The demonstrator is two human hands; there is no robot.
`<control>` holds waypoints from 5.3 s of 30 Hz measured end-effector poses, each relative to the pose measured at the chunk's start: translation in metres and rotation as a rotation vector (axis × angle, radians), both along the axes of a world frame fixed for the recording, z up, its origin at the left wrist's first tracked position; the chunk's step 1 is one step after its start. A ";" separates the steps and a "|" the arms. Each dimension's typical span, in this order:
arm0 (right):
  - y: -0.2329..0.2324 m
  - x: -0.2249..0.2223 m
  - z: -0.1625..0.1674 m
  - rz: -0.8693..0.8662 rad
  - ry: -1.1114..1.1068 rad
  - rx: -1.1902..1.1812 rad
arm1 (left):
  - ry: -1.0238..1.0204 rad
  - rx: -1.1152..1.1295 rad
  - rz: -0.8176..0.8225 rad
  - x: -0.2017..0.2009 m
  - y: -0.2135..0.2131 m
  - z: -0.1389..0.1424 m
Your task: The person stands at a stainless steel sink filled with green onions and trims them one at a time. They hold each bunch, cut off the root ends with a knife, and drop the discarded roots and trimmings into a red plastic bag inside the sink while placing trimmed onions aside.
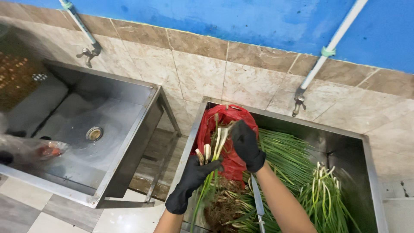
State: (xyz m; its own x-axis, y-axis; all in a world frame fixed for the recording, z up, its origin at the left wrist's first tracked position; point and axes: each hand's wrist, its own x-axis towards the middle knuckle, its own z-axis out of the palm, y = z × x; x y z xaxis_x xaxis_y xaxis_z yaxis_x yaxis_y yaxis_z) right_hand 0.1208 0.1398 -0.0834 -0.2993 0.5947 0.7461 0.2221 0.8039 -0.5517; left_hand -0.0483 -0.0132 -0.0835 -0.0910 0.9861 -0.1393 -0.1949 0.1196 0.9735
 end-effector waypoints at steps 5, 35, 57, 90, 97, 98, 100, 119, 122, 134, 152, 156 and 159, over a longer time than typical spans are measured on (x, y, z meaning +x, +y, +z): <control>0.042 -0.014 -0.017 -0.106 0.133 -0.273 | -0.079 -0.046 0.067 -0.013 0.001 -0.025; -0.018 0.022 -0.016 0.940 0.405 -1.505 | -0.288 -0.073 0.180 0.012 0.084 0.066; -0.060 0.074 0.029 0.632 -0.070 -0.937 | -0.294 -0.046 0.091 0.034 0.097 0.043; -0.078 0.056 0.008 0.144 0.262 -0.947 | -0.695 0.084 -0.379 0.054 0.075 -0.037; -0.046 0.082 0.003 0.067 0.185 -0.834 | -0.359 -0.052 -0.208 0.000 0.066 -0.033; -0.044 0.083 0.005 0.098 0.164 -0.844 | -0.181 -0.038 -0.169 -0.005 0.064 -0.033; -0.038 0.078 0.014 0.164 0.122 -0.844 | 0.036 -0.024 -0.173 -0.006 0.063 -0.032; 0.013 0.017 -0.039 -0.308 -0.102 -0.238 | 0.070 0.097 -0.027 0.005 0.019 -0.048; 0.010 -0.011 -0.039 -0.036 0.005 -0.184 | 0.057 0.033 -0.001 -0.001 0.016 -0.062; -0.033 -0.014 -0.029 0.102 0.310 -0.860 | 0.107 0.245 0.162 0.023 0.020 -0.069; -0.028 -0.023 -0.039 0.093 0.384 -0.946 | -0.058 0.319 0.258 0.037 0.030 -0.073; 0.011 -0.015 -0.046 -0.099 -0.213 -0.189 | -0.109 0.076 0.332 0.025 0.028 -0.071; 0.021 -0.011 -0.044 -0.064 -0.217 -0.013 | -0.165 -0.013 0.344 0.020 0.027 -0.071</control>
State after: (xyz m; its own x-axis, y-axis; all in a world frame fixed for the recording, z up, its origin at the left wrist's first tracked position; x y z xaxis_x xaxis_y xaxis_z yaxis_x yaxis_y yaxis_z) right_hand 0.1099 0.1603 -0.1270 -0.4137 0.6266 0.6604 0.3872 0.7777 -0.4953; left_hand -0.0287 0.0137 -0.1544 -0.3918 0.8998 -0.1919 -0.3794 0.0320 0.9247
